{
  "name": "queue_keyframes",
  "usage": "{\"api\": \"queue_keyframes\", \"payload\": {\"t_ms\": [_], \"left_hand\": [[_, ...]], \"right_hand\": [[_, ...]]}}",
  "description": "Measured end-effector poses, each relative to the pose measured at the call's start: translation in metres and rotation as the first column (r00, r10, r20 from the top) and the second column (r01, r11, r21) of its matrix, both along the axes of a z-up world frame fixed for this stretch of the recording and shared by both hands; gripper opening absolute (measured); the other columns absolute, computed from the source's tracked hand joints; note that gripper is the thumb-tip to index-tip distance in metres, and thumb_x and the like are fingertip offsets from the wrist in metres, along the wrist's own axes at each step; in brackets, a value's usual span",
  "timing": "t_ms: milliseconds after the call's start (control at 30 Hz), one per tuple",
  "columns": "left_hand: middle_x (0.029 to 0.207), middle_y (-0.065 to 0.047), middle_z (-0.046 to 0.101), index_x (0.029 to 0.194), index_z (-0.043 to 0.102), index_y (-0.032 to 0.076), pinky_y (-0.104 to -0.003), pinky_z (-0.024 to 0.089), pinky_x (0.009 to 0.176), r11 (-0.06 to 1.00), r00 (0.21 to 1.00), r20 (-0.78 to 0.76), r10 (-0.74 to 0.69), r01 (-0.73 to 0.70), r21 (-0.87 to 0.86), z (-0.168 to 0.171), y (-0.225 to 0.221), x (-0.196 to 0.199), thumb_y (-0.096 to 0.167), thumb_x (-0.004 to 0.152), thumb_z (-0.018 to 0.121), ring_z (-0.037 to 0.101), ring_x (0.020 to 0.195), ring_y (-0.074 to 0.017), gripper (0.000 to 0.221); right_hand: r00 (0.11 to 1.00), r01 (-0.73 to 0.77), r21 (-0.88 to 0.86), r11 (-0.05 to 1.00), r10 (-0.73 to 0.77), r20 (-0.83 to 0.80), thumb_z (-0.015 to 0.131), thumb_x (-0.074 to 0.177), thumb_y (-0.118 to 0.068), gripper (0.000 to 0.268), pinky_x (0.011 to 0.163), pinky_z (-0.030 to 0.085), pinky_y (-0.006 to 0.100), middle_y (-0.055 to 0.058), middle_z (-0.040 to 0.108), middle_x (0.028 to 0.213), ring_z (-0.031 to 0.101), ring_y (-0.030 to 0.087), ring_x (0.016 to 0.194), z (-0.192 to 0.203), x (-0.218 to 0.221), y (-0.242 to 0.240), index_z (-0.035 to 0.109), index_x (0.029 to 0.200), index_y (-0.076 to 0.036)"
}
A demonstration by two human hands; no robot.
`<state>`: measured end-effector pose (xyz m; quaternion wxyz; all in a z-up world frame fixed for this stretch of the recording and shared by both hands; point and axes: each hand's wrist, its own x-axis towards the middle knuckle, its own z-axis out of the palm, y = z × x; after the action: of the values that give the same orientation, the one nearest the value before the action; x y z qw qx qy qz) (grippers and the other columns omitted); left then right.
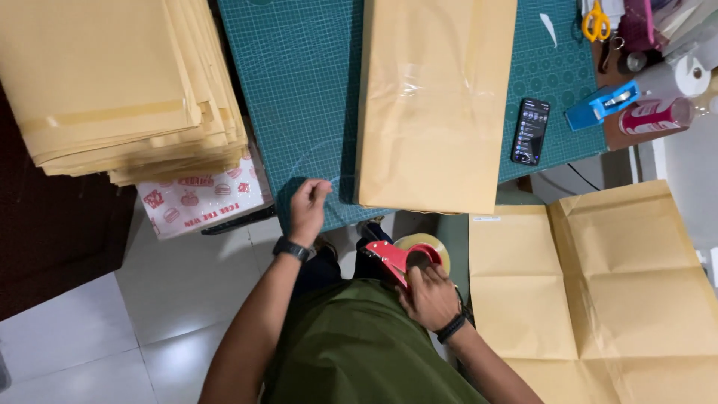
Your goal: The person wraps several envelopes in paper and secures them with tape and a stapler, then writes on the package with a marker.
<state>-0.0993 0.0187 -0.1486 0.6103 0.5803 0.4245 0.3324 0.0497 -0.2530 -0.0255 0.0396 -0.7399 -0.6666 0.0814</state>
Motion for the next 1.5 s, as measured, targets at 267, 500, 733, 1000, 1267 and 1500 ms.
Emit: {"api": "queue_keyframes", "payload": {"t_ms": [267, 500, 733, 1000, 1267, 1500], "left_hand": [[0.090, -0.005, 0.070, 0.104, 0.072, 0.010, -0.035, 0.054, 0.093, 0.993, 0.993, 0.055, 0.105, -0.102, -0.056, -0.019, -0.008, 0.045, 0.018, 0.109, 0.059, 0.066, 0.094, -0.0146, 0.016], [0.094, -0.006, 0.066, 0.105, 0.072, 0.012, -0.036, 0.053, 0.092, 0.990, 0.993, 0.058, 0.107, -0.101, -0.098, -0.023, -0.012, 0.065, 0.023, 0.109, 0.058, 0.063, 0.096, -0.0153, 0.019], [0.098, -0.005, 0.064, 0.108, 0.071, 0.012, -0.036, 0.053, 0.092, 0.973, 0.985, 0.071, 0.160, -0.145, -0.179, -0.034, -0.024, 0.078, 0.023, 0.110, 0.057, 0.060, 0.097, -0.0141, 0.018], [0.103, -0.006, 0.065, 0.110, 0.072, 0.011, -0.037, 0.053, 0.095, 0.963, 0.976, 0.074, 0.206, -0.189, -0.193, -0.022, -0.026, 0.081, 0.021, 0.110, 0.058, 0.060, 0.102, -0.0141, 0.017], [0.143, -0.013, 0.044, 0.146, 0.045, 0.022, -0.044, 0.048, 0.110, 0.962, 0.963, 0.064, 0.263, -0.257, -0.087, -0.030, -0.029, 0.085, 0.015, 0.102, 0.070, 0.060, 0.121, -0.0239, 0.051], [0.163, -0.022, 0.035, 0.161, 0.038, 0.007, -0.049, 0.031, 0.123, 0.945, 0.941, 0.122, 0.316, -0.300, -0.129, 0.012, -0.054, 0.078, 0.022, 0.116, 0.039, 0.036, 0.149, -0.0357, 0.047]], "right_hand": [[0.995, 0.017, 0.135, 0.991, -0.030, 0.095, 0.070, 0.078, -0.041, 0.034, 0.089, 0.051, 0.037, 0.008, 0.056, 0.059, 0.065, 0.026, 0.065, -0.020, 0.013, -0.003, 0.054, 0.078, -0.012], [0.994, 0.093, 0.053, 0.994, -0.096, 0.052, 0.073, 0.078, -0.037, 0.035, 0.092, 0.051, 0.037, 0.010, 0.060, 0.058, 0.069, 0.028, 0.069, -0.029, 0.021, 0.003, 0.057, 0.088, -0.008], [0.996, 0.080, -0.005, 0.997, -0.080, 0.032, 0.077, 0.073, -0.042, 0.040, 0.091, 0.050, 0.037, 0.009, 0.063, 0.057, 0.070, 0.027, 0.072, -0.034, 0.031, 0.004, 0.053, 0.084, -0.012], [0.997, 0.049, 0.073, 0.996, -0.054, 0.061, 0.073, 0.077, -0.039, 0.034, 0.090, 0.051, 0.037, 0.009, 0.059, 0.058, 0.067, 0.027, 0.063, -0.030, 0.034, 0.007, 0.051, 0.081, -0.013], [0.990, 0.042, 0.145, 0.989, -0.061, 0.130, 0.076, 0.073, -0.038, 0.035, 0.087, 0.050, 0.038, 0.008, 0.057, 0.059, 0.066, 0.027, 0.062, -0.044, 0.038, 0.009, 0.052, 0.080, -0.013], [0.965, 0.123, 0.233, 0.965, -0.172, 0.200, 0.072, 0.080, -0.040, 0.032, 0.086, 0.047, 0.039, 0.009, 0.057, 0.061, 0.065, 0.028, 0.062, -0.045, 0.035, 0.027, 0.053, 0.079, -0.014]]}}
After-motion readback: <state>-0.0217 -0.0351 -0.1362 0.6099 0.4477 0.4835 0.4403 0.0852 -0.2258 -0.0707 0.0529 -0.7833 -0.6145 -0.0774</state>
